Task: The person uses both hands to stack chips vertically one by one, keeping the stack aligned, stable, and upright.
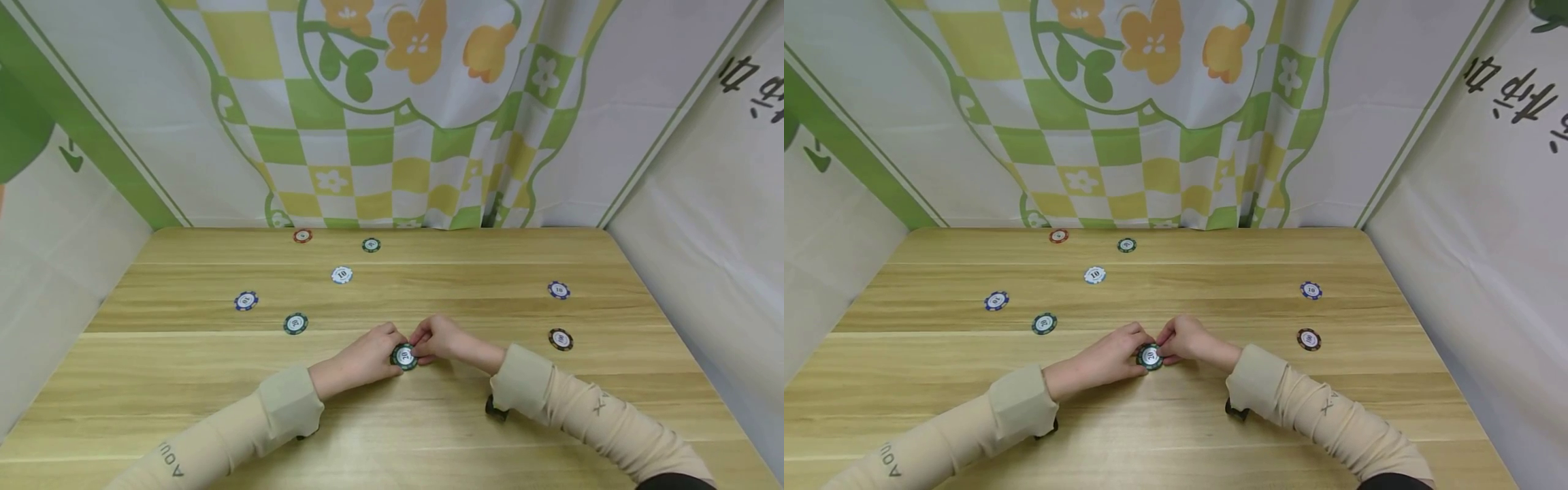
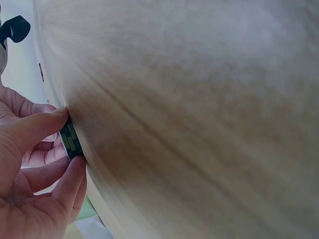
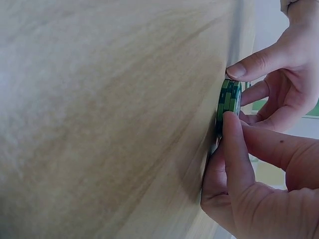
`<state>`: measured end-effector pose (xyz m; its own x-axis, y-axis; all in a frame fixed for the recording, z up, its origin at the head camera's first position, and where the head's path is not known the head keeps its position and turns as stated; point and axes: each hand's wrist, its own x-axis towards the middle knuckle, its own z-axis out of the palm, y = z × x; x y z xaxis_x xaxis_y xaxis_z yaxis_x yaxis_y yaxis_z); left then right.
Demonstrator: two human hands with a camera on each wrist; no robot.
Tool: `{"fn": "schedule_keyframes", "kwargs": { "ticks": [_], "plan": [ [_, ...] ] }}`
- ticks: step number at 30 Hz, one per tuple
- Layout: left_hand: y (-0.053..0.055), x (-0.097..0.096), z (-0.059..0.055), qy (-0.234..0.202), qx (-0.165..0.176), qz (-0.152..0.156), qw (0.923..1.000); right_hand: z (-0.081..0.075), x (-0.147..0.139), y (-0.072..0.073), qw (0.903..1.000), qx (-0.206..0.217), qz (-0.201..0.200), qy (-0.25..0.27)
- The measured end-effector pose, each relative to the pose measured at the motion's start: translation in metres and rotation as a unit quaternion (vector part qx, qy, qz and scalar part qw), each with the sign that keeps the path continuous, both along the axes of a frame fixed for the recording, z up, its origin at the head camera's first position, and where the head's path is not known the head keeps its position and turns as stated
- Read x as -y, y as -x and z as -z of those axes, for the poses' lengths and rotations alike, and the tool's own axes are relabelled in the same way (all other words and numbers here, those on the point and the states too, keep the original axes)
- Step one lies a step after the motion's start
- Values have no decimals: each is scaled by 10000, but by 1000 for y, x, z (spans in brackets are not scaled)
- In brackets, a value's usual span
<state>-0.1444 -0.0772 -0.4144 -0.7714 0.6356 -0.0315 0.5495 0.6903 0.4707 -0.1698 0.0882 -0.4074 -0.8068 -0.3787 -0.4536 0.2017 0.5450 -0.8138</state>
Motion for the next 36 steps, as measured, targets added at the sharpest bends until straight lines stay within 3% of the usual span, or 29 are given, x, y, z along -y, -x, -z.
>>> {"fn": "schedule_keyframes", "kwargs": {
  "ticks": [3,6,13,17,21,23,27,30,36],
  "plan": [
    [0,1,0,-10,-26,7,10000,0,0,1,9999,-105,-88,-67],
    [0,1,1,-39,-64,21,10000,0,-4,2,9974,-518,-393,-312],
    [1,1,1,-84,61,-19,9999,-3,-19,-2,9760,-1598,-1430,-377],
    [1,0,1,-31,68,-58,10000,-6,-26,-9,9483,-2440,-1938,-610],
    [1,0,2,22,-9,-63,10000,-8,-32,-15,8988,-3461,-2439,-1131],
    [0,0,2,27,-25,-76,10000,-9,-35,-17,8788,-3761,-2618,-1332],
    [0,0,2,-2,-39,-87,10000,-10,-44,-19,8481,-4194,-2843,-1548],
    [0,0,2,7,-49,-91,9999,-9,-51,-19,8388,-4303,-2898,-1654],
    [-1,0,1,51,3,-117,9999,-9,-68,-17,8413,-4294,-2811,-1697]
  ]
}}
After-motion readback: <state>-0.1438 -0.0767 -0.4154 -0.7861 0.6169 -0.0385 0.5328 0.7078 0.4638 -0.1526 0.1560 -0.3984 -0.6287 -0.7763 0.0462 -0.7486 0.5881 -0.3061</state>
